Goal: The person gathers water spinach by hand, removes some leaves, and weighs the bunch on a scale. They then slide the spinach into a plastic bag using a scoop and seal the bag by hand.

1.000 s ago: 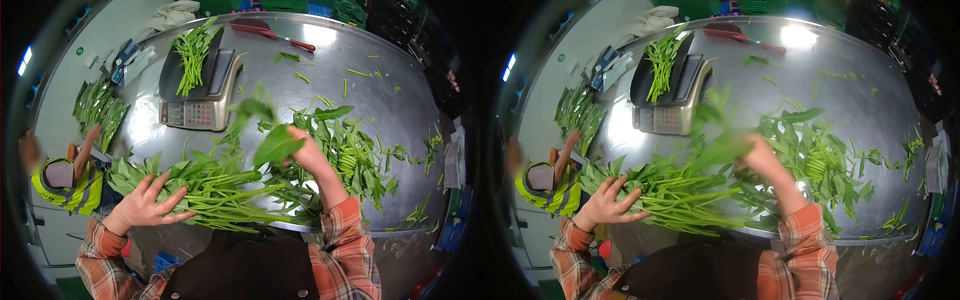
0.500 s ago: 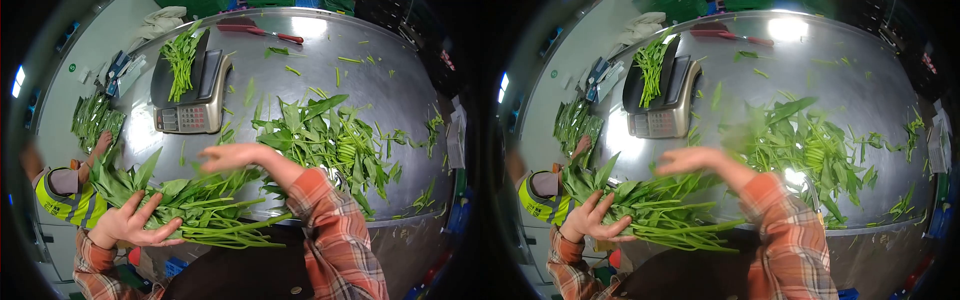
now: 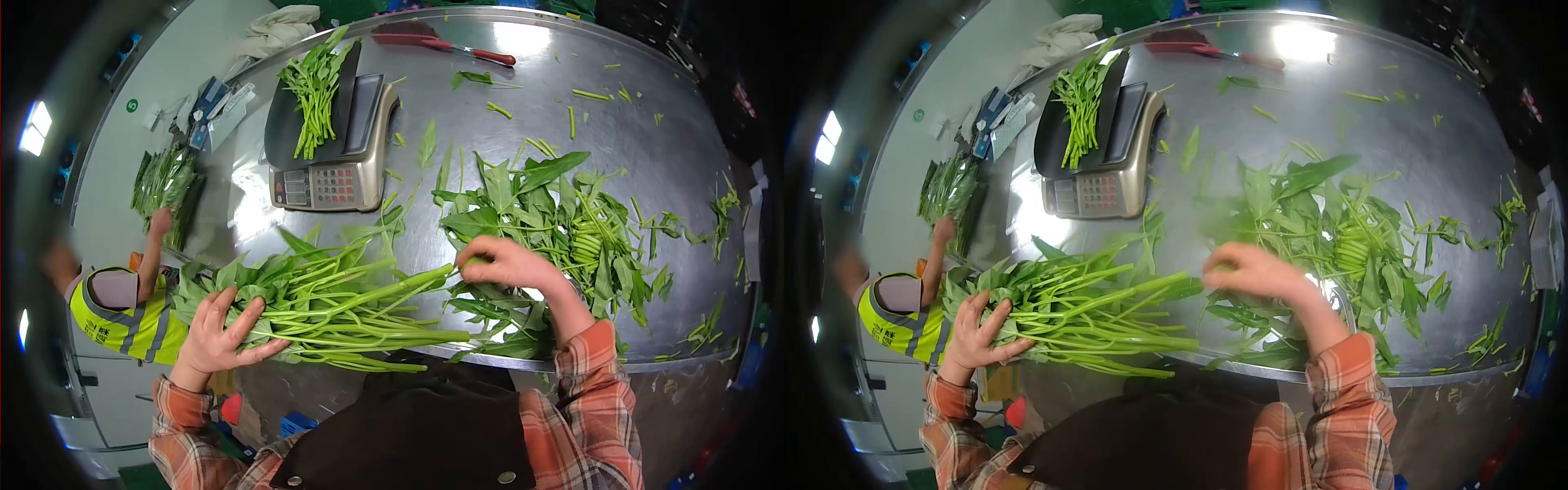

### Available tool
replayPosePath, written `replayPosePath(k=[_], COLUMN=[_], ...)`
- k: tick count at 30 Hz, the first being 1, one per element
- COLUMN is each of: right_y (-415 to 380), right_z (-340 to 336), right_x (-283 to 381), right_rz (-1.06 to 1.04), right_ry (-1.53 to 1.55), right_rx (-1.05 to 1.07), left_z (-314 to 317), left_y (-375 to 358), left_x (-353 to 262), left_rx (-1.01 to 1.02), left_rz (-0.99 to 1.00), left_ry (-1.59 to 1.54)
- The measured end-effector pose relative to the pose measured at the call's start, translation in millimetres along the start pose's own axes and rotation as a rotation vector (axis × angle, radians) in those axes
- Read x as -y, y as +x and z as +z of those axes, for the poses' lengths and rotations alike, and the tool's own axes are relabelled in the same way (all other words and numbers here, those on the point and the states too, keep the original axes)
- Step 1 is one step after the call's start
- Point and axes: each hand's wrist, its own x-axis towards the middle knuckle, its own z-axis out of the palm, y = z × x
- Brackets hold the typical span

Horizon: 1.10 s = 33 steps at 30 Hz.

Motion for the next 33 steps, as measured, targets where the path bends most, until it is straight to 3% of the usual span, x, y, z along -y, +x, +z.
replayPosePath(k=[1,3,6,9,12,13,15,20,22,26,28,29,30,33], right_y=[2,11,21,11,6,2,2,37,42,33,20,14,16,13], right_z=[13,47,64,41,10,-4,-14,58,94,88,83,82,93,89], right_x=[19,42,50,47,23,11,-2,55,54,60,69,72,52,44], right_rz=[0.03,-0.107,-0.107,-0.402,-0.554,-0.364,-0.19,-0.325,-0.453,-0.176,-0.141,-0.124,-0.363,-0.318], right_ry=[0.119,0.54,0.775,0.005,-0.505,-0.523,-0.699,-0.122,0.02,0.419,0.385,0.369,0.063,-0.151], right_rx=[0.086,0.026,-0.042,-0.147,-0.383,-0.421,-0.254,0.08,-0.033,-0.033,-0.062,-0.08,-0.218,-0.145], left_z=[1,1,4,1,-5,-3,-5,-8,-12,-23,-18,-18,-18,-22], left_y=[2,5,2,-2,-2,-4,-4,6,14,16,5,5,8,28], left_x=[0,0,1,3,2,0,0,0,-3,-3,-16,-15,-15,-6], left_rx=[-0.016,-0.013,-0.008,0.012,0.027,0.02,0.02,-0.015,-0.061,-0.07,-0.065,-0.063,-0.062,-0.035], left_rz=[0.0,0.005,-0.015,-0.009,0.004,-0.01,-0.018,0.006,-0.049,-0.022,-0.25,-0.224,-0.198,0.047], left_ry=[0.007,0.011,-0.007,0.004,0.007,0.009,0.009,-0.039,-0.109,-0.116,-0.229,-0.227,-0.226,-0.142])
